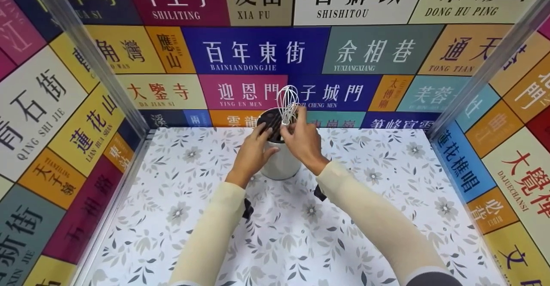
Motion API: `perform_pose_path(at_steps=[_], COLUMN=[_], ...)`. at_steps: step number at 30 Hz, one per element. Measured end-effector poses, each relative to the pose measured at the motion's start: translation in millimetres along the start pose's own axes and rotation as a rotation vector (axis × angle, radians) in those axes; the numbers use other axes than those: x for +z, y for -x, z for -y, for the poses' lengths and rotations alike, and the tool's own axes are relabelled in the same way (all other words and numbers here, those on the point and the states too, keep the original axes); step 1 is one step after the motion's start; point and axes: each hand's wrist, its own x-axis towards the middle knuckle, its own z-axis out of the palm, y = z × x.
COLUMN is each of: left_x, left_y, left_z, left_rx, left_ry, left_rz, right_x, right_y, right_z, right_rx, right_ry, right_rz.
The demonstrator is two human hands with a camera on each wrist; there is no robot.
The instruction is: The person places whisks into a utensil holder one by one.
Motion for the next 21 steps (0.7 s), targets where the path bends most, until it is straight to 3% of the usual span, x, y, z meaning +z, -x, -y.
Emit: perform_pose_path(at_steps=[8,21], left_x=[-1.2,-1.2], left_y=[1.4,1.2], left_z=[-2.4,-2.0], left_rx=[-0.003,-0.021], left_ry=[-0.004,-0.002], left_rz=[0.002,0.014], right_x=[8.5,0.6], right_y=[3.1,3.2], right_z=[-10.5,-5.2], right_rx=[0.003,0.029], right_ry=[0.056,0.055], right_rz=[0.006,0.034])
